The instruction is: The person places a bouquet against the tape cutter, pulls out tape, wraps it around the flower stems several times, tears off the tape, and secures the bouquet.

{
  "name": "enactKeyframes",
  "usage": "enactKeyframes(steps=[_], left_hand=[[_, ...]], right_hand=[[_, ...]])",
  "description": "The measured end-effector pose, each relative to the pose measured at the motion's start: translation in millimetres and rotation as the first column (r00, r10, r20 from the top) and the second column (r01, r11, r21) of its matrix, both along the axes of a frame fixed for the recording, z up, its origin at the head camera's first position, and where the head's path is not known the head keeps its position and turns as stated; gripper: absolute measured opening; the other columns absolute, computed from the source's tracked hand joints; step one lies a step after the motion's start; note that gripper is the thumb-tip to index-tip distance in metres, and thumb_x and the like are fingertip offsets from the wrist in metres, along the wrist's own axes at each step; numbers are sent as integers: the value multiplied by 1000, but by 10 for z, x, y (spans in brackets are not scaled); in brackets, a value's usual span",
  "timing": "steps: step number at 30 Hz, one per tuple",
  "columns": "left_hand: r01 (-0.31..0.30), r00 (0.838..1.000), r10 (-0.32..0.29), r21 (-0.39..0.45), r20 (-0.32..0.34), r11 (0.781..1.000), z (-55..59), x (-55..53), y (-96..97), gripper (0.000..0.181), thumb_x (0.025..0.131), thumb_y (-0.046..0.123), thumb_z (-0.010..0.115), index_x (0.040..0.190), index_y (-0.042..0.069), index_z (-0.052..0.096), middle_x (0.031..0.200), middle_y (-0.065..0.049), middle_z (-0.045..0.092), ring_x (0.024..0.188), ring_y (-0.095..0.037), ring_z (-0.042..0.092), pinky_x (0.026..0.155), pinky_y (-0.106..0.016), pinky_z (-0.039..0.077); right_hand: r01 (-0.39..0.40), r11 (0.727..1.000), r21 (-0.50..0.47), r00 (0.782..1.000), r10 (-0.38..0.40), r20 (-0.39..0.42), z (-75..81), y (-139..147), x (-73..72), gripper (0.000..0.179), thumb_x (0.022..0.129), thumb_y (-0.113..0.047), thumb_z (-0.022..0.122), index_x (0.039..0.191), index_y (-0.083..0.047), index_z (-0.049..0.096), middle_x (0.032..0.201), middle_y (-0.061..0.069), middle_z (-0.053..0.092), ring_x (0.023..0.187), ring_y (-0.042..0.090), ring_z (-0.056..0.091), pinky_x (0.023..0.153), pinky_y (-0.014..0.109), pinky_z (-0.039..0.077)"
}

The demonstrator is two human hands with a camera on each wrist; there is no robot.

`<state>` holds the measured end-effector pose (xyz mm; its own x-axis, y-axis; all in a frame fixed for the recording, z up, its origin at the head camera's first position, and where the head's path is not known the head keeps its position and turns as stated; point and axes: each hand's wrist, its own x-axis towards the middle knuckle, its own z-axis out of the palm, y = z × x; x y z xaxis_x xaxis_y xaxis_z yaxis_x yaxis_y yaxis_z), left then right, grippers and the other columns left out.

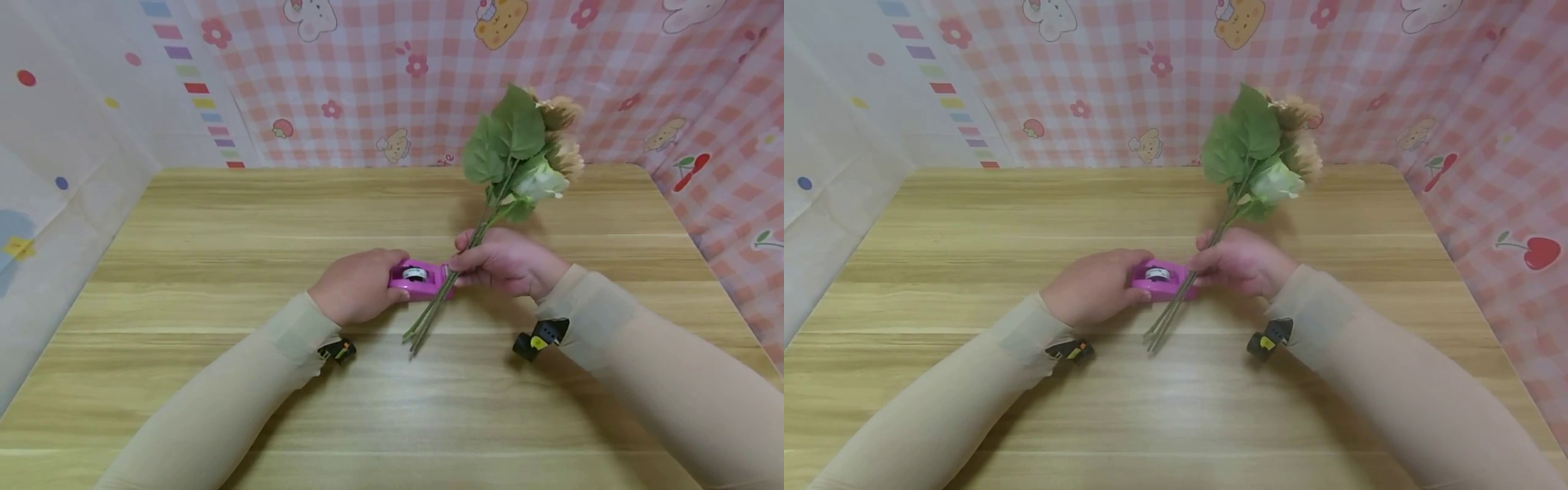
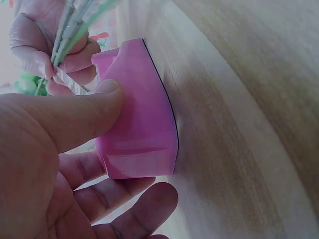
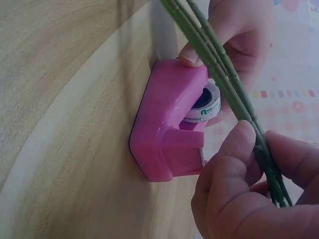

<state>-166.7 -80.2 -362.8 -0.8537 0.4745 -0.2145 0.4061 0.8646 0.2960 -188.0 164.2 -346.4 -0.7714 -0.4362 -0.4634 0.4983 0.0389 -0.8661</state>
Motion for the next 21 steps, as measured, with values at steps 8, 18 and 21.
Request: enactKeyframes(steps=[8,18,21], left_hand=[[3,1000,-3,-5,2,1000,1,-7,-1,67,100,47,69,158,20,48,147,-5,64,132,-28,64,110,-49,52],[12,1000,-12,-1,-3,1000,-3,-13,-6,63,100,47,69,155,20,51,141,-4,67,127,-27,66,106,-49,55],[10,1000,-10,-1,-1,1000,-1,-12,-8,63,100,48,69,154,21,52,140,-3,68,126,-27,67,106,-49,55]], right_hand=[[10,996,91,1000,-10,-6,23,17,10,22,99,10,59,112,0,44,80,3,71,71,12,72,74,23,63],[10,996,84,999,-7,-34,47,20,18,22,101,9,57,114,-1,43,83,2,70,73,11,70,76,22,62],[12,998,66,999,-9,-45,48,15,19,18,101,9,56,110,-1,43,84,1,71,75,11,70,77,23,62]])
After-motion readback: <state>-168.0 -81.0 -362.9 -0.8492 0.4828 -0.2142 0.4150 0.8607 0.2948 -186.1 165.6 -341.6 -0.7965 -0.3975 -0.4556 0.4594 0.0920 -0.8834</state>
